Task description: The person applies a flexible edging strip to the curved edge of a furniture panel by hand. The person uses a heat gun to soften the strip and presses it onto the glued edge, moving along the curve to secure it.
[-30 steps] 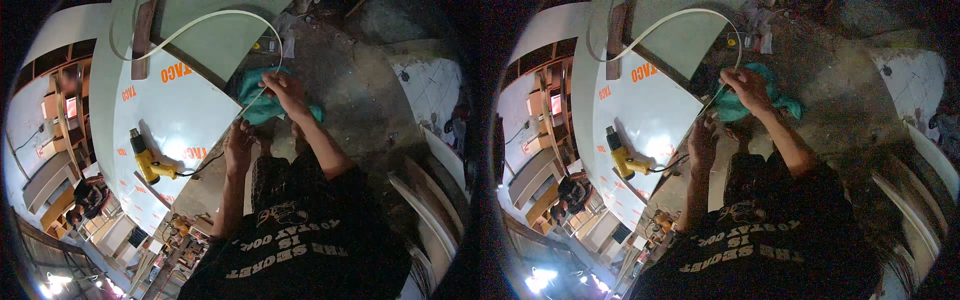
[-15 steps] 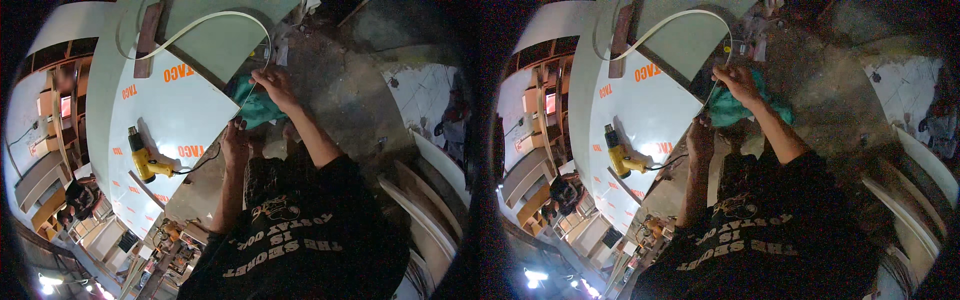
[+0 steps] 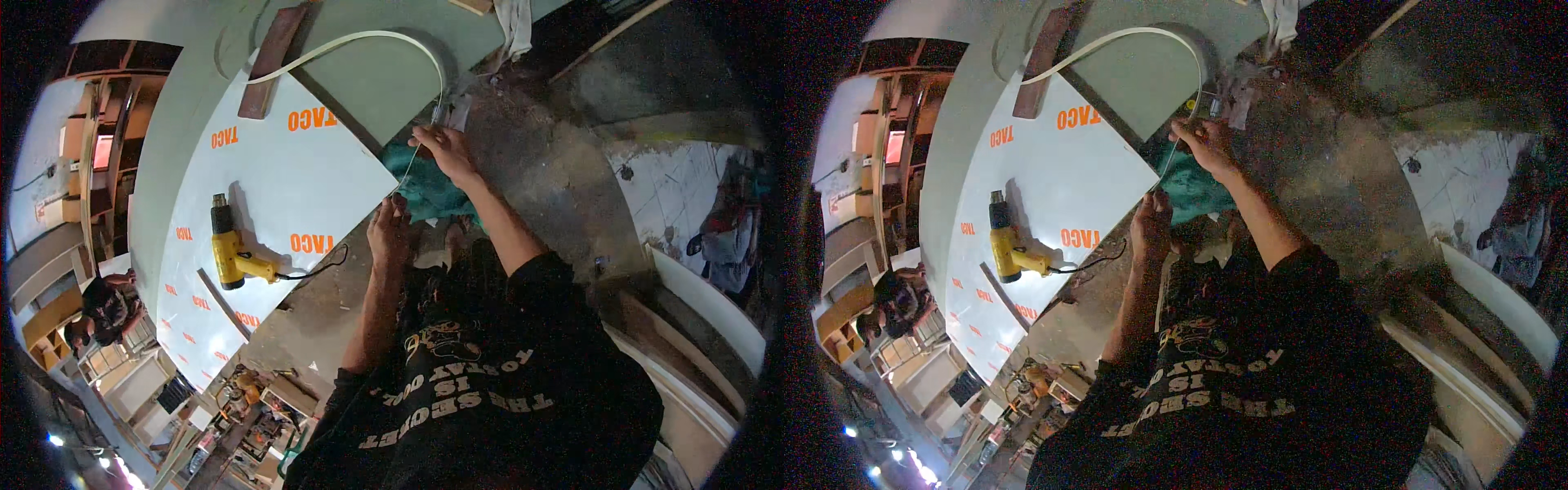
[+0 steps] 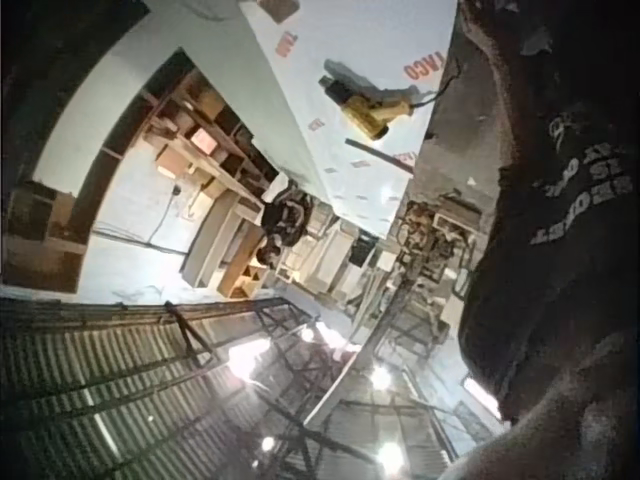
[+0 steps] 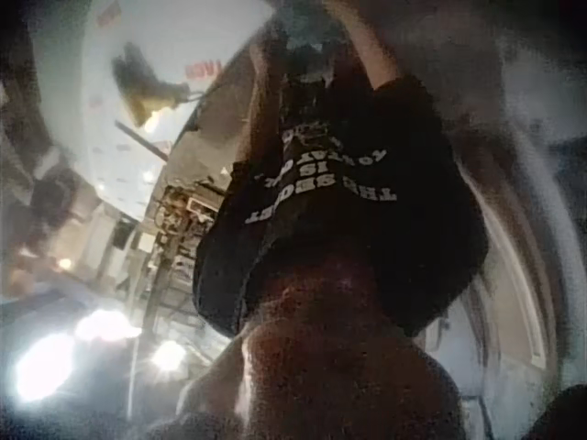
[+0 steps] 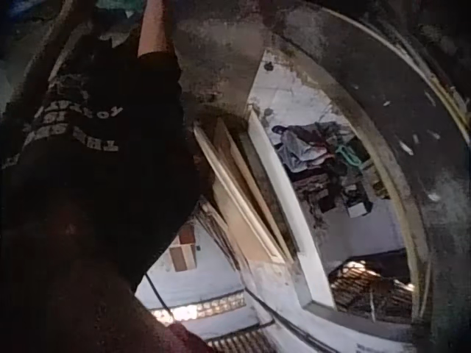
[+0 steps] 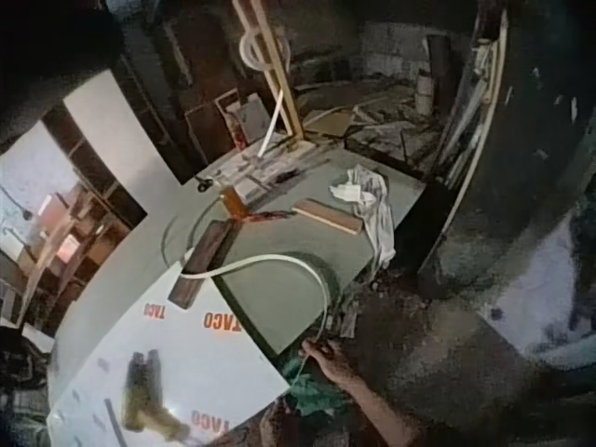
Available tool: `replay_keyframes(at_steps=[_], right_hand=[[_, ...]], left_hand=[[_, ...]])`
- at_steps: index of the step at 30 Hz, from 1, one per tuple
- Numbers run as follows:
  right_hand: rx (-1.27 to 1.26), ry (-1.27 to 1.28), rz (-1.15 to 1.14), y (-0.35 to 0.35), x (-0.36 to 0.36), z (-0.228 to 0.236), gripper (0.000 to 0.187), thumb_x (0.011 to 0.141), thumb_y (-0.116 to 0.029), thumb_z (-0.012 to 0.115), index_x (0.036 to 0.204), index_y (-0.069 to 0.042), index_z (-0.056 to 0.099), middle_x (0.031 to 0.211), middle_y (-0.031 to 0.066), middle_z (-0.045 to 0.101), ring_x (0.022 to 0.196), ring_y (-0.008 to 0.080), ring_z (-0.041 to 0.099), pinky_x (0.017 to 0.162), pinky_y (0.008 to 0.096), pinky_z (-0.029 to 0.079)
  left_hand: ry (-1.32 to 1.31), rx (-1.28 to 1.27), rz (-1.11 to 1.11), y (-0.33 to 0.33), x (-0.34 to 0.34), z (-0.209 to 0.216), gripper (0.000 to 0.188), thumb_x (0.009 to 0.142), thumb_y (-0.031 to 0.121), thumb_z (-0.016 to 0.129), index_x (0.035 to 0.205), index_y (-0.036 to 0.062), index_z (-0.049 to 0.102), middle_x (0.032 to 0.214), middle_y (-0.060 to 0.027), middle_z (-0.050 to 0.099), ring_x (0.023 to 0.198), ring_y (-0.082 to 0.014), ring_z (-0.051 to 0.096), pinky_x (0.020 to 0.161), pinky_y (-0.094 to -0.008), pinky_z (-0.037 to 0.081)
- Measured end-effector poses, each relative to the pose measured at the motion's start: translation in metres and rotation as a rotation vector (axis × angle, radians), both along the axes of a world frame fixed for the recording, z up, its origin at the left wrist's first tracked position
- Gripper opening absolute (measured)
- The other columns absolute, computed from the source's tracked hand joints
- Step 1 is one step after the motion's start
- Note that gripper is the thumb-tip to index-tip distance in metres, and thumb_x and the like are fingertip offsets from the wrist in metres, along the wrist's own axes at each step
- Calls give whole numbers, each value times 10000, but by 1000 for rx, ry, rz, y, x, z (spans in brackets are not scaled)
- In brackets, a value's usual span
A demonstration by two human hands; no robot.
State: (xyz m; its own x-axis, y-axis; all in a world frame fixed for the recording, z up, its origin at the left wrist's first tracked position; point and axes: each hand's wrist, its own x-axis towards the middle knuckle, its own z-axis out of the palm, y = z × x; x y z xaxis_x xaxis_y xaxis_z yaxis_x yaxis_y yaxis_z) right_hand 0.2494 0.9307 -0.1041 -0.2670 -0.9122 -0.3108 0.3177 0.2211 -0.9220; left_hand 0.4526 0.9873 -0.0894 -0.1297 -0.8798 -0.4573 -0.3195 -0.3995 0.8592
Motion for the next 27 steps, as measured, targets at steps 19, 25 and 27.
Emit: replay_keyframes(at_steps=[19, 25, 27], right_hand=[[247, 71, -112, 16, 19, 6, 532, 893, -552, 573, 1118, -70, 571, 1061, 97, 603, 1062, 248, 551, 927, 477, 425], [339, 87, -167, 32, 44, -2, 508, 936, -524, 514, 1212, -97, 500, 1261, 83, 528, 985, 175, 561, 865, 378, 469], [370, 87, -328, 34, 55, 19, 488, 941, -517, 509, 1199, -102, 503, 1248, 73, 527, 961, 162, 560, 843, 359, 474]], left_hand=[[-48, -101, 435, 54, 256, 69, 333, 935, 200, 620, 1137, -64, 615, 1017, -124, 672, 859, -151, 641, 698, -266, 514], [-1, -31, 545, -7, 332, 50, 568, 889, 417, 658, 1214, -27, 519, 1065, -138, 617, 830, -218, 657, 641, -313, 540], [5, -30, 475, -38, 324, 50, 581, 859, 459, 681, 1154, -18, 531, 890, -114, 640, 703, -199, 661, 550, -301, 531]])
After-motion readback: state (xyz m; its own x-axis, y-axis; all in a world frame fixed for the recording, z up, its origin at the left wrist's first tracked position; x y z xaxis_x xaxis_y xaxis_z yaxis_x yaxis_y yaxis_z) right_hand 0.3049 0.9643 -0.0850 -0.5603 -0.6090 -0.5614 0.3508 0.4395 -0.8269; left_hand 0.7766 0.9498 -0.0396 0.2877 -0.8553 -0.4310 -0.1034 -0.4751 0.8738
